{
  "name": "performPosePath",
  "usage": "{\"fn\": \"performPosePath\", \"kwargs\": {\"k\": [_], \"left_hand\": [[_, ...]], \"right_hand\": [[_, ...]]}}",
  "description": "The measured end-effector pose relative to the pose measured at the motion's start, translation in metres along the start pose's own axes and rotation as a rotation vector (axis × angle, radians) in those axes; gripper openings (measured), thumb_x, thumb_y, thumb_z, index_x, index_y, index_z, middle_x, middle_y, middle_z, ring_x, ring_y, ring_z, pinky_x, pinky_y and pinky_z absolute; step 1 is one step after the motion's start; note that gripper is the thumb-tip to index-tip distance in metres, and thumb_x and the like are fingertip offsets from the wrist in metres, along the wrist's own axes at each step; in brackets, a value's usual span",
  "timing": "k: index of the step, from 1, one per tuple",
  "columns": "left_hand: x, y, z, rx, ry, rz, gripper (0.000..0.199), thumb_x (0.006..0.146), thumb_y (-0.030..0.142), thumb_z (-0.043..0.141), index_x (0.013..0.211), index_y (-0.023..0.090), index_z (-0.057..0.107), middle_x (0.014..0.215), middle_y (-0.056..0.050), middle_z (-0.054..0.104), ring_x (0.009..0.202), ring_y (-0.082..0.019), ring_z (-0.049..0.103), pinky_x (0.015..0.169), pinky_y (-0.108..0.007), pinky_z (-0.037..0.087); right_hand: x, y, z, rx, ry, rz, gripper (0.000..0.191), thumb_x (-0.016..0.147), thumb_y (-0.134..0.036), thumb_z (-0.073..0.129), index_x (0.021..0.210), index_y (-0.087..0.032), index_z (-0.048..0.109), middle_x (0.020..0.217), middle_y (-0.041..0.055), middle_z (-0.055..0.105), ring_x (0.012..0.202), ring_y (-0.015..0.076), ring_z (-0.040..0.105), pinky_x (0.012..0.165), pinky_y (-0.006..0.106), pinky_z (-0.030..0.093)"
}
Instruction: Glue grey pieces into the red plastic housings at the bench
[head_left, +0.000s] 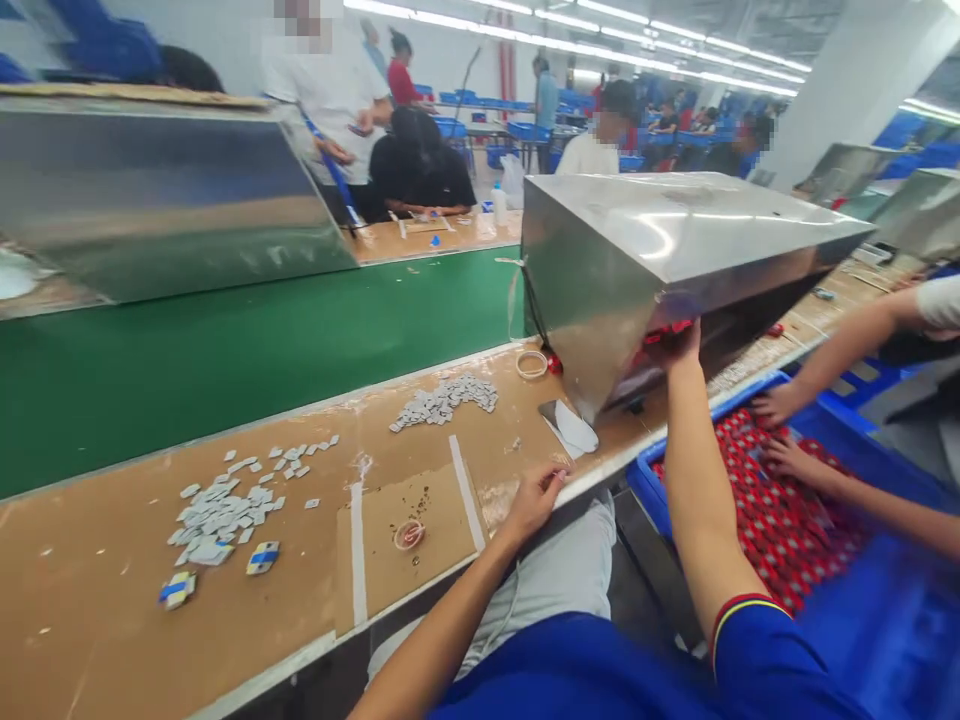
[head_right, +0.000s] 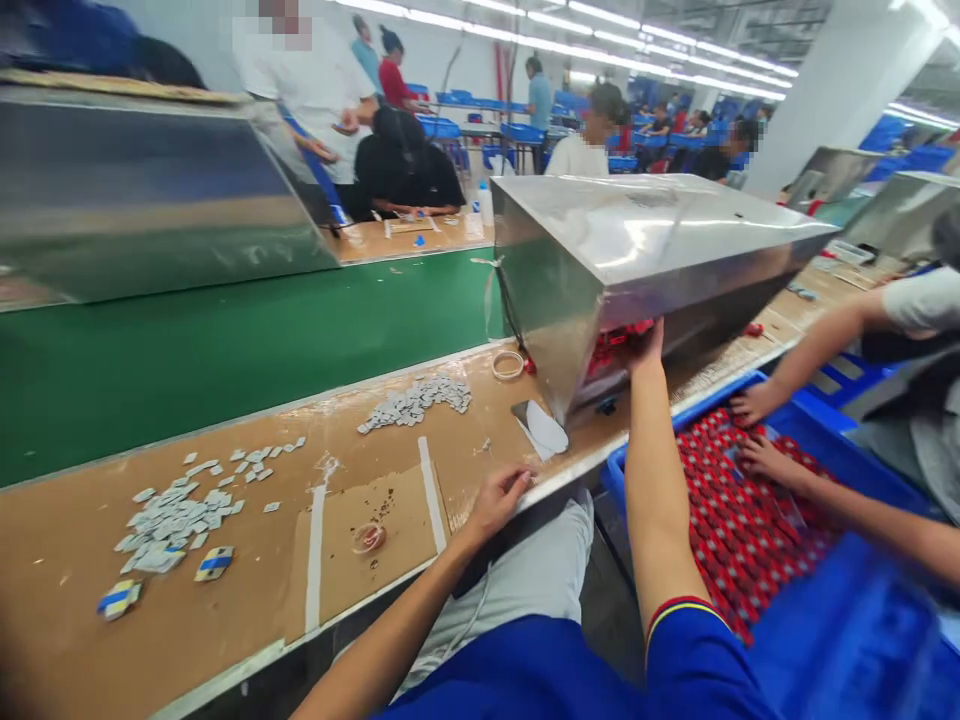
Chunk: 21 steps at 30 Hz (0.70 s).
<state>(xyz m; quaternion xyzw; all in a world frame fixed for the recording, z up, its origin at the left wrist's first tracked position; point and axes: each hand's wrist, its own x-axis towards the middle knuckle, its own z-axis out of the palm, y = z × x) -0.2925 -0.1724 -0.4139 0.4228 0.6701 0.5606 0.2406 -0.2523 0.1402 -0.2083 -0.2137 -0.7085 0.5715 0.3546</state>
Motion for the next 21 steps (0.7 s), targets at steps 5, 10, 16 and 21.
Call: {"fn": "performPosePath", "kwargs": {"k": [5,10,16,21], "left_hand": [[-0.089,0.039,-0.027,-0.069,-0.042,-0.003,0.039,0.102,0.049,0.057,0.102,0.018,0.081,0.099,-0.01,0.083,0.094,-0.023,0.075,0.088,-0.036,0.058],[-0.186,0.063,-0.077,-0.158,-0.044,-0.033,0.039,0.102,0.051,0.059,0.098,0.019,0.081,0.096,-0.009,0.083,0.091,-0.023,0.076,0.088,-0.036,0.06],[-0.273,0.043,-0.147,-0.168,0.305,-0.111,0.037,0.102,0.051,0.061,0.103,0.02,0.081,0.099,-0.01,0.083,0.094,-0.025,0.077,0.088,-0.04,0.062],[-0.317,0.0,-0.192,-0.092,0.577,-0.22,0.037,0.099,0.051,0.064,0.104,0.019,0.079,0.103,-0.01,0.083,0.093,-0.025,0.078,0.089,-0.04,0.063]], "right_hand": [[-0.151,-0.011,-0.015,0.307,0.235,0.122,0.055,0.085,-0.073,0.039,0.1,-0.028,0.067,0.096,0.0052,0.072,0.09,0.0235,0.071,0.072,0.036,0.058],[-0.236,-0.024,0.081,0.454,-0.1,0.223,0.051,0.087,-0.07,0.051,0.121,-0.034,0.063,0.12,0.0065,0.071,0.099,0.0273,0.072,0.075,0.043,0.061],[-0.201,-0.003,0.31,-0.265,-0.82,-0.101,0.042,0.104,-0.047,0.027,0.131,-0.023,0.048,0.111,0.0086,0.069,0.091,0.0197,0.068,0.076,0.033,0.061],[-0.195,0.027,0.429,-0.835,-1.016,-0.391,0.041,0.088,-0.027,0.055,0.126,-0.013,0.058,0.13,0.0215,0.062,0.118,0.0333,0.061,0.107,0.053,0.05]]}}
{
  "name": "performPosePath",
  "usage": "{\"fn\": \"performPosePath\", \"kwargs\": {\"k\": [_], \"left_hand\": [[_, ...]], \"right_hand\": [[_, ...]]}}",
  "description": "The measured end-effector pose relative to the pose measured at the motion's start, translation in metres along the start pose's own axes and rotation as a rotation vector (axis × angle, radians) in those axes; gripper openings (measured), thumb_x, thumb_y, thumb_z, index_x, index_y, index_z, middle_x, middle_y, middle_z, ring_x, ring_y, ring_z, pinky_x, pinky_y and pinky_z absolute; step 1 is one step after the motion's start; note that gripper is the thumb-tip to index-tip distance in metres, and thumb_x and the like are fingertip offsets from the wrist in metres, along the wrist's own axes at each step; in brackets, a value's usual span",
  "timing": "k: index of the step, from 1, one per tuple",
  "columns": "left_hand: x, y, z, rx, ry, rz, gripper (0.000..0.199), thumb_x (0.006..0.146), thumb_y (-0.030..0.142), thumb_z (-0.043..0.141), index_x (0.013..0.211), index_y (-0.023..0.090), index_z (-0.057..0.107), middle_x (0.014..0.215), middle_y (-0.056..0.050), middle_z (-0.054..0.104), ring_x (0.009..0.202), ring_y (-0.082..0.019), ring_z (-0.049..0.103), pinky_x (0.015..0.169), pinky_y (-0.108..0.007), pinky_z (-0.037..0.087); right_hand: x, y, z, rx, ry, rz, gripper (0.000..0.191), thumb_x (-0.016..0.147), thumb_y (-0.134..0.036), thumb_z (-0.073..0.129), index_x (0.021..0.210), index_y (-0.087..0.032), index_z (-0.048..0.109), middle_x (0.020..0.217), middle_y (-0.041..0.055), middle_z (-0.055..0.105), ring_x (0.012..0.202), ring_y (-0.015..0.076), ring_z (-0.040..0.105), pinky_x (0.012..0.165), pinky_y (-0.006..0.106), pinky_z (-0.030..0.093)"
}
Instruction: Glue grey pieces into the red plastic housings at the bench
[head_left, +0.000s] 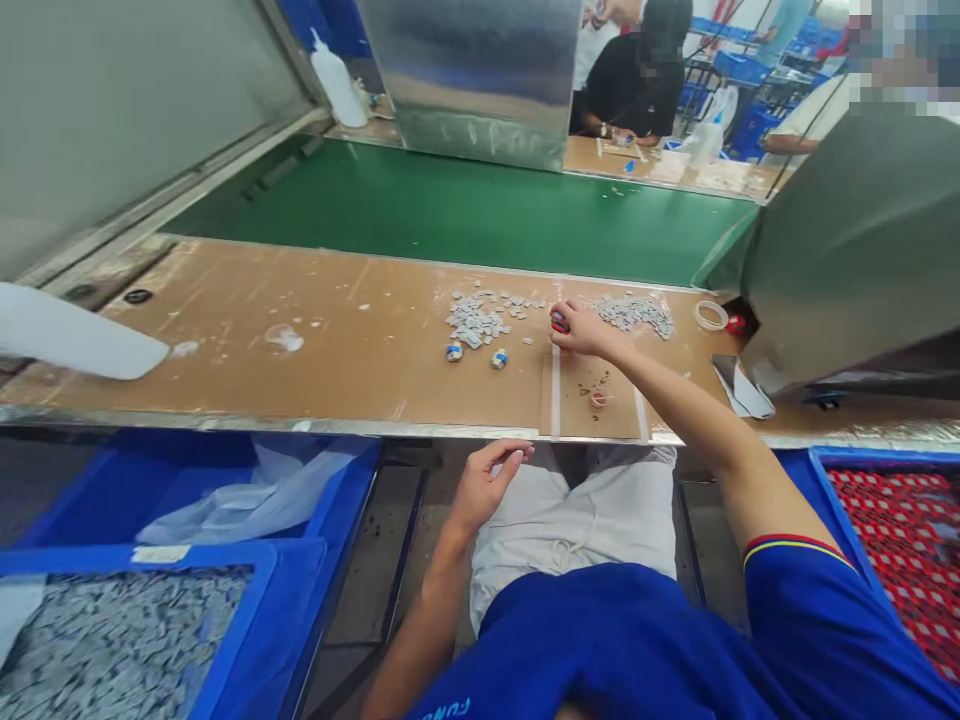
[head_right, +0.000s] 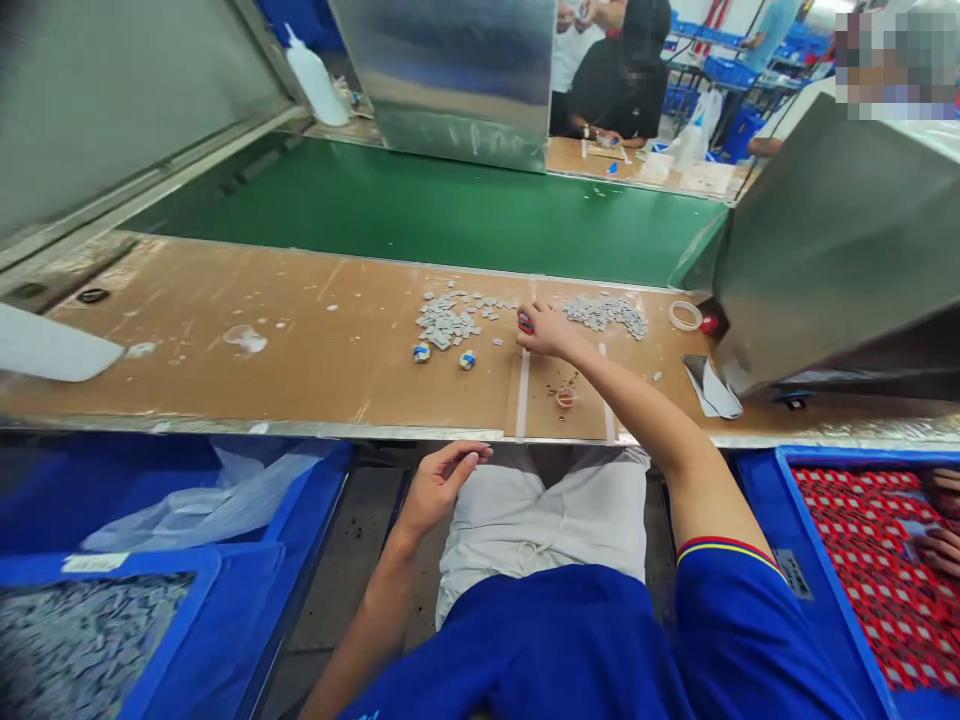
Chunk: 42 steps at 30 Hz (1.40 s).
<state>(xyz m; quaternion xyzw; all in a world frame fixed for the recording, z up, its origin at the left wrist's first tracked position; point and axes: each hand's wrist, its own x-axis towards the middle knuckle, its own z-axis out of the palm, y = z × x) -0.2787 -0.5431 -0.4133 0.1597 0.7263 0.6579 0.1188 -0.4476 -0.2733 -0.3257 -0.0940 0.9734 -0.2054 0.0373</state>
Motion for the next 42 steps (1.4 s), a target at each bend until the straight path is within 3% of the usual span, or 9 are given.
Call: {"fn": "performPosePath", "kwargs": {"k": [4,9,14,18,23,29,32,36,42], "left_hand": [[0.031,-0.016,-0.024,0.105,0.058,-0.029,0.038,0.1,0.05,0.061,0.106,0.017,0.079,0.1,-0.01,0.084,0.086,-0.023,0.077,0.082,-0.035,0.061],[0.119,-0.001,-0.017,0.339,0.029,0.126,0.029,0.103,0.034,0.057,0.106,0.015,0.078,0.102,-0.01,0.081,0.09,-0.023,0.073,0.087,-0.035,0.057],[0.196,0.018,0.034,0.763,-0.108,0.136,0.037,0.097,0.022,0.068,0.134,0.018,0.067,0.129,-0.015,0.071,0.113,-0.029,0.071,0.099,-0.041,0.056],[0.219,0.021,0.066,0.951,-0.091,0.077,0.035,0.093,0.02,0.074,0.126,0.011,0.066,0.13,-0.022,0.068,0.12,-0.037,0.068,0.104,-0.047,0.054],[0.202,0.01,0.052,0.333,-0.025,0.055,0.028,0.092,0.018,0.07,0.12,0.016,0.066,0.115,-0.013,0.074,0.11,-0.028,0.071,0.101,-0.043,0.056],[0.132,0.013,0.043,-0.82,0.017,-0.266,0.05,0.099,0.045,0.067,0.143,0.023,0.056,0.117,-0.01,0.079,0.101,-0.018,0.078,0.093,-0.031,0.059],[0.107,0.014,0.053,-0.956,0.048,-0.342,0.036,0.1,0.041,0.07,0.127,0.019,0.063,0.123,-0.013,0.078,0.102,-0.018,0.078,0.092,-0.028,0.06],[0.09,0.008,0.067,-0.968,-0.082,-0.346,0.041,0.093,0.054,0.076,0.112,0.021,0.062,0.116,-0.013,0.08,0.079,-0.015,0.073,0.068,-0.026,0.058],[0.077,-0.002,0.071,-0.867,-0.158,-0.2,0.06,0.079,0.05,0.092,0.123,0.027,0.057,0.101,-0.006,0.081,0.065,-0.009,0.062,0.063,-0.022,0.052]], "right_hand": [[0.018,0.002,0.021,-0.177,-0.118,-0.041,0.048,0.087,-0.026,0.061,0.132,-0.009,0.061,0.147,0.0271,0.055,0.138,0.0435,0.05,0.12,0.062,0.036],[0.009,0.024,-0.001,-0.196,-0.186,-0.067,0.07,0.097,-0.049,0.062,0.157,-0.017,0.047,0.171,0.0211,0.035,0.137,0.042,0.057,0.115,0.056,0.047],[-0.064,0.062,-0.026,0.242,0.178,-0.009,0.057,0.105,-0.062,0.049,0.147,-0.023,0.058,0.152,0.0163,0.061,0.119,0.0315,0.072,0.097,0.046,0.061],[-0.145,0.084,-0.005,0.515,0.338,0.134,0.049,0.102,-0.064,0.057,0.125,-0.023,0.07,0.128,0.0141,0.076,0.1,0.0263,0.078,0.085,0.041,0.064],[-0.205,0.098,0.038,0.698,0.521,0.288,0.044,0.098,-0.062,0.066,0.116,-0.023,0.072,0.115,0.0124,0.08,0.096,0.0252,0.079,0.087,0.042,0.065],[-0.232,0.095,0.071,0.806,0.414,0.299,0.044,0.098,-0.062,0.067,0.115,-0.022,0.073,0.11,0.0115,0.081,0.091,0.0232,0.08,0.08,0.038,0.065],[-0.237,0.087,0.075,0.767,0.401,0.277,0.041,0.1,-0.059,0.065,0.117,-0.022,0.072,0.11,0.011,0.081,0.09,0.0225,0.079,0.08,0.037,0.063],[-0.226,0.076,0.072,0.675,0.44,0.21,0.034,0.102,-0.05,0.064,0.12,-0.023,0.072,0.109,0.0095,0.079,0.087,0.0197,0.074,0.08,0.036,0.06],[-0.183,0.064,0.067,0.626,0.432,0.063,0.031,0.096,-0.036,0.073,0.124,-0.023,0.071,0.098,0.0047,0.075,0.068,0.0145,0.062,0.062,0.029,0.053]]}}
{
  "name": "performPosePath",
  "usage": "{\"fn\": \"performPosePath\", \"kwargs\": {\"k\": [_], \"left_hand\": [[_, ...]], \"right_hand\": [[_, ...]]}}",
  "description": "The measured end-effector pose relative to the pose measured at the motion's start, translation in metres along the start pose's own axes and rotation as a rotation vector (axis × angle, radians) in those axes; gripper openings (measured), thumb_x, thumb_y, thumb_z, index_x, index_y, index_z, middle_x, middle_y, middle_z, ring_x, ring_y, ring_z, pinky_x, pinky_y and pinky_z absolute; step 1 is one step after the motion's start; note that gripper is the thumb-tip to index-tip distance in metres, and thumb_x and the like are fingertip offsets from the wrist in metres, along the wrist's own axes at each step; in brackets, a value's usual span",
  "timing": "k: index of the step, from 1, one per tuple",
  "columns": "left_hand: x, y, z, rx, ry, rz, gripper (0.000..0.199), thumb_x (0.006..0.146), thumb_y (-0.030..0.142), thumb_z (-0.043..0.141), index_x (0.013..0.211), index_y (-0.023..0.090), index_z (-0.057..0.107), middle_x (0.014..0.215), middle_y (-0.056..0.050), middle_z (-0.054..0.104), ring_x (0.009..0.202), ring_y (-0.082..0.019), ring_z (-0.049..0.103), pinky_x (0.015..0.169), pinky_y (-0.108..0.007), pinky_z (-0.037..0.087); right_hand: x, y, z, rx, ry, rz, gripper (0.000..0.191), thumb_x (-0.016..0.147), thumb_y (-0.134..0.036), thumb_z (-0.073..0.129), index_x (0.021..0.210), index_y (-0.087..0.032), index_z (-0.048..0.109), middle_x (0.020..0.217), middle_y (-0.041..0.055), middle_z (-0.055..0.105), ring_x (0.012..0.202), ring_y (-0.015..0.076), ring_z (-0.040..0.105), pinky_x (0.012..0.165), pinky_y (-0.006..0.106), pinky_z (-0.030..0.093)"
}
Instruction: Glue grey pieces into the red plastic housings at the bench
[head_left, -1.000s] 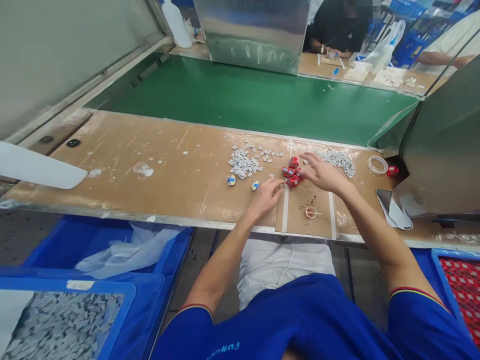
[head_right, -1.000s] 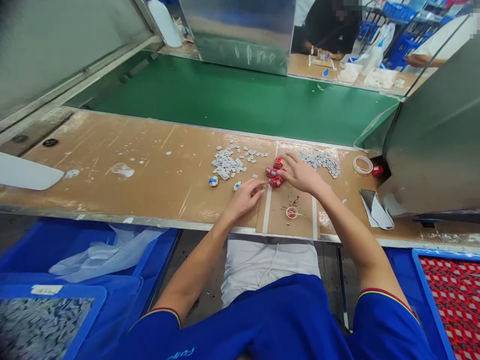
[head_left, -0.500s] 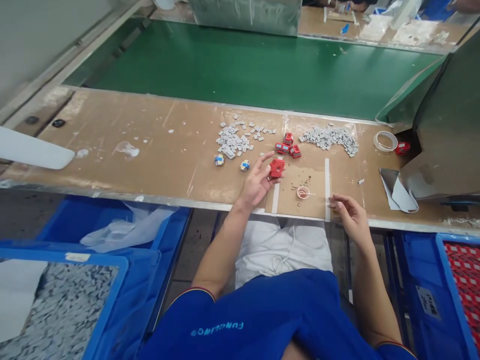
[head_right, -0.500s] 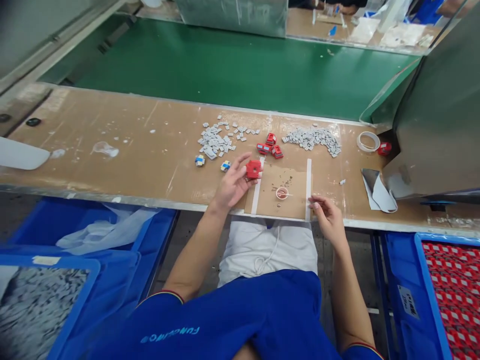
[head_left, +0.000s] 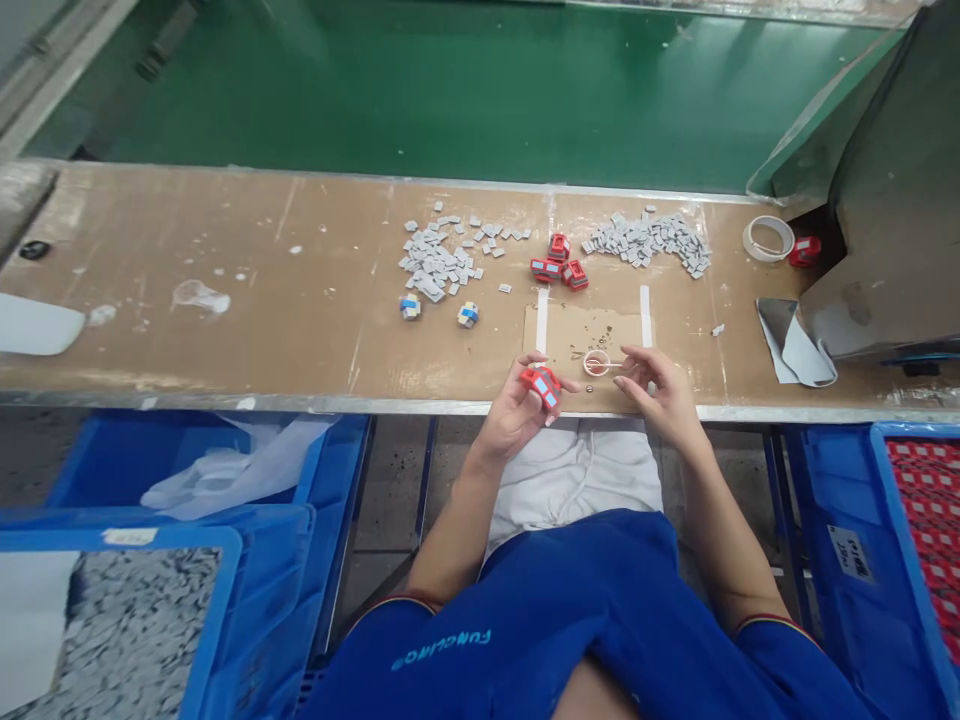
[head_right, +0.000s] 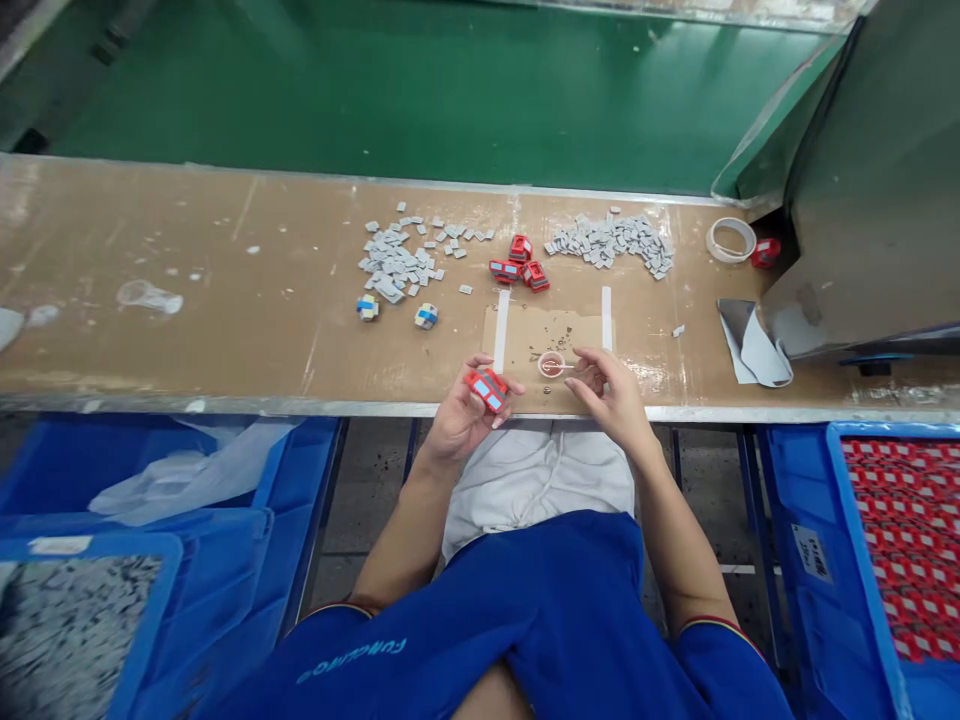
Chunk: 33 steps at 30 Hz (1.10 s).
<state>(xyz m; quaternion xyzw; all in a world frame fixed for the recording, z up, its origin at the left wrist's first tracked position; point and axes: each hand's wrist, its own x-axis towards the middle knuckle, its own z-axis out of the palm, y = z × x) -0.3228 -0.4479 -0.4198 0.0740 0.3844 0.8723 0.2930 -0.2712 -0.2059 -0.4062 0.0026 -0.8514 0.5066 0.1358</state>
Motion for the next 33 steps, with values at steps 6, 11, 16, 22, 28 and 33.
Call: {"fn": "performPosePath", "kwargs": {"k": [6,11,16,22,28,33], "left_hand": [[0.004,-0.007,-0.017,0.222,-0.035,0.089,0.038,0.078,0.036,0.094,0.109,0.023,0.075,0.123,-0.01,0.077,0.081,-0.013,0.072,0.078,-0.027,0.059],[0.016,-0.017,-0.023,0.389,0.055,0.282,0.044,0.065,0.033,0.102,0.105,0.026,0.084,0.103,-0.004,0.075,0.094,-0.016,0.072,0.083,-0.026,0.059],[0.013,-0.013,-0.016,0.529,0.083,0.259,0.035,0.08,0.029,0.091,0.113,0.023,0.081,0.105,-0.008,0.082,0.094,-0.019,0.077,0.085,-0.03,0.06],[0.005,-0.011,-0.012,0.726,0.14,0.206,0.03,0.087,0.033,0.085,0.114,0.022,0.08,0.111,-0.01,0.084,0.098,-0.023,0.08,0.092,-0.034,0.062],[0.001,-0.013,-0.015,0.847,0.222,0.208,0.031,0.085,0.033,0.087,0.113,0.022,0.08,0.107,-0.007,0.085,0.091,-0.021,0.078,0.086,-0.031,0.061],[0.002,-0.009,-0.011,0.947,0.163,0.241,0.026,0.087,0.034,0.085,0.11,0.023,0.08,0.102,-0.007,0.084,0.087,-0.021,0.076,0.079,-0.031,0.058]], "right_hand": [[0.017,-0.002,0.013,-0.071,0.022,-0.141,0.015,0.102,-0.023,0.064,0.103,-0.024,0.079,0.093,0.0053,0.075,0.078,0.017,0.067,0.067,0.031,0.054],[0.024,0.003,0.019,-0.122,0.191,-0.253,0.009,0.101,-0.025,0.067,0.097,-0.024,0.076,0.089,0.0046,0.073,0.077,0.0172,0.068,0.067,0.032,0.054],[0.027,0.011,0.024,-0.185,0.287,-0.339,0.015,0.101,-0.035,0.07,0.088,-0.026,0.071,0.085,0.0039,0.073,0.075,0.0187,0.069,0.066,0.035,0.056],[0.008,0.014,0.03,0.042,0.323,0.007,0.029,0.097,-0.052,0.072,0.085,-0.027,0.066,0.086,0.006,0.078,0.082,0.0235,0.077,0.073,0.041,0.064],[0.002,0.005,0.033,0.272,0.391,0.252,0.038,0.09,-0.057,0.08,0.082,-0.025,0.062,0.073,0.0022,0.076,0.068,0.0219,0.077,0.064,0.036,0.066],[-0.001,-0.019,0.028,0.263,0.32,0.139,0.024,0.093,-0.041,0.08,0.084,-0.025,0.067,0.08,0.0025,0.079,0.073,0.0207,0.079,0.068,0.034,0.066]]}}
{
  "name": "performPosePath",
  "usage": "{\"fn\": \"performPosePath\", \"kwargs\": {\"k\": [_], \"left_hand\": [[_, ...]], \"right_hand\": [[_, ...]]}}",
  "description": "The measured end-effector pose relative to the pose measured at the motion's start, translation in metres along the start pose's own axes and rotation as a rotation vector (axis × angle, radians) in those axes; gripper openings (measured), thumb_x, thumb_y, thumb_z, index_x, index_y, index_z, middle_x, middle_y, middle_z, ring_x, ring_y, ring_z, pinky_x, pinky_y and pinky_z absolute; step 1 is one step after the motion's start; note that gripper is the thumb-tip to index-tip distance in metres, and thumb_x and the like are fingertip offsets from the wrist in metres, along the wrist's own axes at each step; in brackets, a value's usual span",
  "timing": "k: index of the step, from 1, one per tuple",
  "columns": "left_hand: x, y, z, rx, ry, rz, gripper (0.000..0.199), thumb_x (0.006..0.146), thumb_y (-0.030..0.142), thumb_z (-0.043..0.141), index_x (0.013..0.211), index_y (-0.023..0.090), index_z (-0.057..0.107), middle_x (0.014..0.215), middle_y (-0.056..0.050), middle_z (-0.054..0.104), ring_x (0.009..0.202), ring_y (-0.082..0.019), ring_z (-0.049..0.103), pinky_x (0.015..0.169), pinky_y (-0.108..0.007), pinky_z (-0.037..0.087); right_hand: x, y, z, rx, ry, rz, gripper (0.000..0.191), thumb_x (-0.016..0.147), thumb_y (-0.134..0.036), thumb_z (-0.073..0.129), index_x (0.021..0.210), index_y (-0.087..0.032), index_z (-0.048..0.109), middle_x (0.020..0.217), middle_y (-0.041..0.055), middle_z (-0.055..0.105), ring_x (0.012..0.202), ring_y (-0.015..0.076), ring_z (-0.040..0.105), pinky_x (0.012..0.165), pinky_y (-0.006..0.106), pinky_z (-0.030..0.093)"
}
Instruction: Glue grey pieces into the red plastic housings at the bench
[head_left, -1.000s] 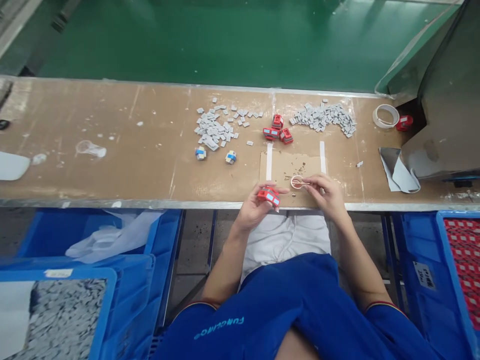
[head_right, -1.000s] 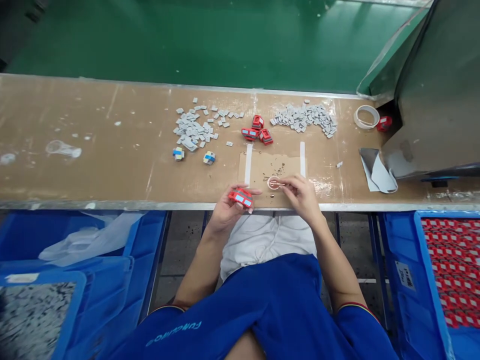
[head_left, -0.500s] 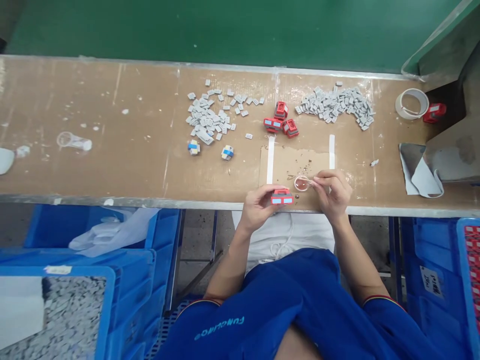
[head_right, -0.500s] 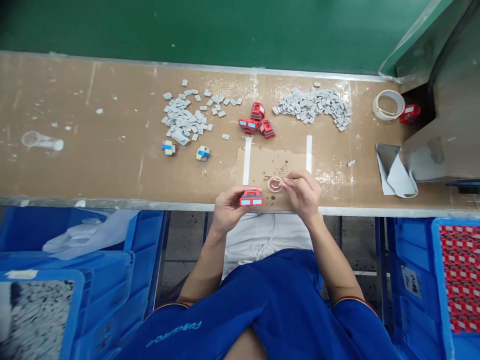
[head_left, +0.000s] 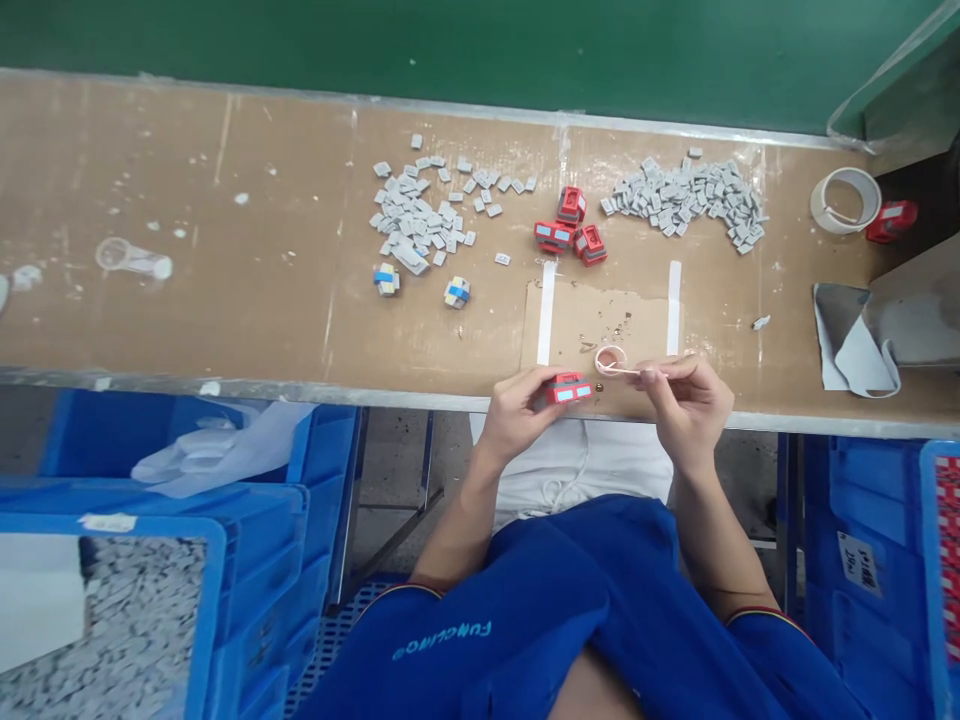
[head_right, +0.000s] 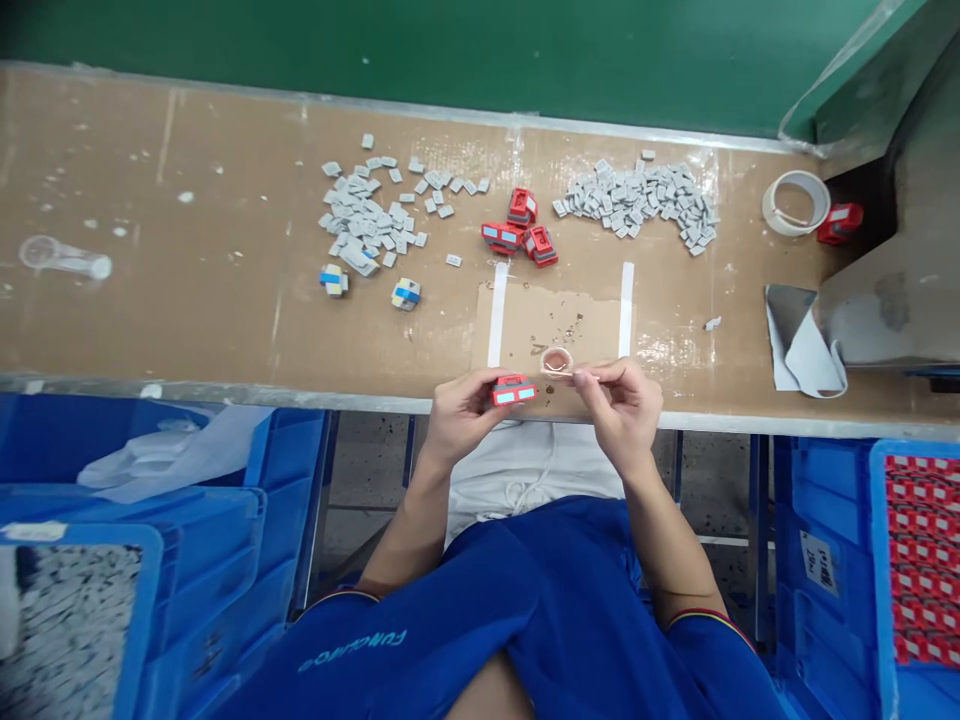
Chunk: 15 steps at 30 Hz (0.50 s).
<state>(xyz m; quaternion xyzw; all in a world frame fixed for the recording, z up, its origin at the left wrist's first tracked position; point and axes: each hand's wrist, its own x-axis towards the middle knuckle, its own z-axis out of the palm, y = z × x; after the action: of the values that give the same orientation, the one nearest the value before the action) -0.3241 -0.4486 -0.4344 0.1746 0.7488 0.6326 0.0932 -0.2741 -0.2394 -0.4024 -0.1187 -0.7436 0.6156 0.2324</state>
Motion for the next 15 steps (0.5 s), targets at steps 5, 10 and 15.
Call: {"fn": "performPosePath", "kwargs": {"k": [5,10,15], "left_hand": [[0.002,0.004,-0.001,0.018,-0.033,0.04,0.022,0.09,0.032,0.081,0.11,0.022,0.079,0.105,-0.009,0.083,0.093,-0.022,0.077,0.082,-0.031,0.057],[0.003,0.004,-0.001,0.024,-0.034,0.058,0.019,0.091,0.029,0.08,0.109,0.023,0.079,0.105,-0.009,0.083,0.094,-0.023,0.076,0.084,-0.033,0.057],[0.003,0.004,-0.001,0.001,-0.028,0.067,0.017,0.089,0.027,0.08,0.105,0.023,0.081,0.101,-0.009,0.083,0.091,-0.022,0.076,0.083,-0.033,0.058]], "right_hand": [[-0.006,-0.014,0.004,-0.133,-0.151,-0.102,0.011,0.095,-0.033,0.078,0.088,-0.026,0.072,0.087,0.0031,0.082,0.082,0.0214,0.081,0.073,0.035,0.066],[-0.004,-0.014,0.01,-0.196,-0.193,-0.115,0.015,0.095,-0.037,0.077,0.085,-0.027,0.072,0.084,0.0031,0.082,0.079,0.0223,0.08,0.069,0.035,0.066],[-0.003,-0.012,0.013,-0.238,-0.215,-0.136,0.017,0.095,-0.038,0.076,0.084,-0.027,0.071,0.081,0.0024,0.081,0.075,0.021,0.079,0.065,0.033,0.065]]}}
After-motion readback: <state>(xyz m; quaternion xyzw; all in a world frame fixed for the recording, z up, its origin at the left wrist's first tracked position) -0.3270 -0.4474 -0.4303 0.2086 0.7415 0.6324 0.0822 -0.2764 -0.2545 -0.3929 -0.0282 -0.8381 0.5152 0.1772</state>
